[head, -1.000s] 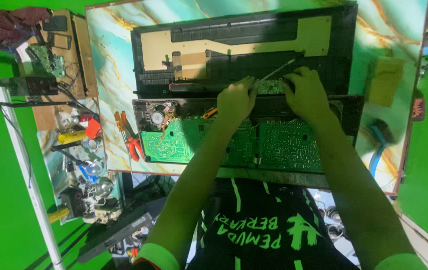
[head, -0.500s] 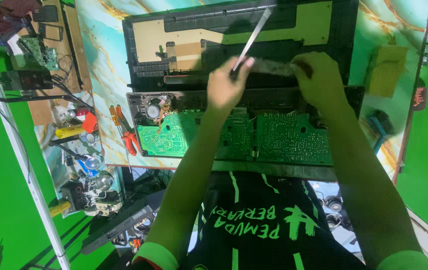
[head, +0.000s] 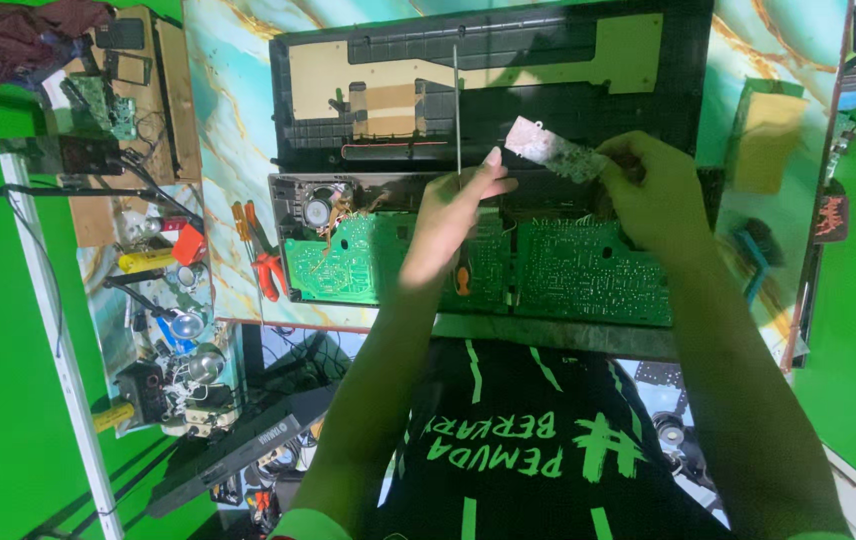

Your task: The person brushes a circuit board, handles a small electronic component, and uses a screwdriver to secure parts inside a disassembled electronic keyboard on a desk.

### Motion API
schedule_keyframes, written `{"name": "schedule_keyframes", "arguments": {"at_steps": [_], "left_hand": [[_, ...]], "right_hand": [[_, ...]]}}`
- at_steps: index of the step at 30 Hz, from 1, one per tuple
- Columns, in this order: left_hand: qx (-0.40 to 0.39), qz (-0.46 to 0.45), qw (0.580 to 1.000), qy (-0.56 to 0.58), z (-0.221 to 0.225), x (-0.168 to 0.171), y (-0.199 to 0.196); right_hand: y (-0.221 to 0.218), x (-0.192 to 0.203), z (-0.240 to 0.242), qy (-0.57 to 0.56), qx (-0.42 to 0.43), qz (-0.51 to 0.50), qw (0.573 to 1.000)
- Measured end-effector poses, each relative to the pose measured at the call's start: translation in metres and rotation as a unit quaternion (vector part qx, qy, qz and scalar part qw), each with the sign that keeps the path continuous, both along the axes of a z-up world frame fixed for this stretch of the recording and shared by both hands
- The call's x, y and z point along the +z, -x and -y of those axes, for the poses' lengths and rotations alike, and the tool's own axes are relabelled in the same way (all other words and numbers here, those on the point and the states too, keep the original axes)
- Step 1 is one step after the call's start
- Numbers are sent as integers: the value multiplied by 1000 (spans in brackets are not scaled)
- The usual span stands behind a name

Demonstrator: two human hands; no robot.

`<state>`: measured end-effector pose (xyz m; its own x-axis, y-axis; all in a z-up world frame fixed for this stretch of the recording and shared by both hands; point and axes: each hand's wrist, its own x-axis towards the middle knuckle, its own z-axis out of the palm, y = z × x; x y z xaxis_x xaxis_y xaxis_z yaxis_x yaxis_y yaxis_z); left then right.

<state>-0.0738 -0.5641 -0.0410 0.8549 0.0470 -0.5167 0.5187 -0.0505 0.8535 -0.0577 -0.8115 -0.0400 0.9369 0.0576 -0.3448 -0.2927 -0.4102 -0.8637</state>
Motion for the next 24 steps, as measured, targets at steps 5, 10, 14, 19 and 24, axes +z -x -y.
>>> {"name": "schedule_keyframes", "arguments": {"at_steps": [5, 10, 14, 19, 24], "left_hand": [[25, -47, 996, 71, 4, 14, 9], [23, -34, 963, 267, -6, 12, 24], [-57, 31, 898, 436, -17, 1, 44], [-18, 8, 882, 472, -18, -11, 64], [-7, 15, 879, 476, -17, -16, 67]], "right_hand": [[19, 13, -6, 94, 40, 49, 994], [48, 22, 1, 197, 153, 368, 896], [63, 17, 8, 225, 150, 484, 832], [74, 7, 16, 176, 138, 494, 840], [74, 7, 19, 188, 131, 465, 855]]}}
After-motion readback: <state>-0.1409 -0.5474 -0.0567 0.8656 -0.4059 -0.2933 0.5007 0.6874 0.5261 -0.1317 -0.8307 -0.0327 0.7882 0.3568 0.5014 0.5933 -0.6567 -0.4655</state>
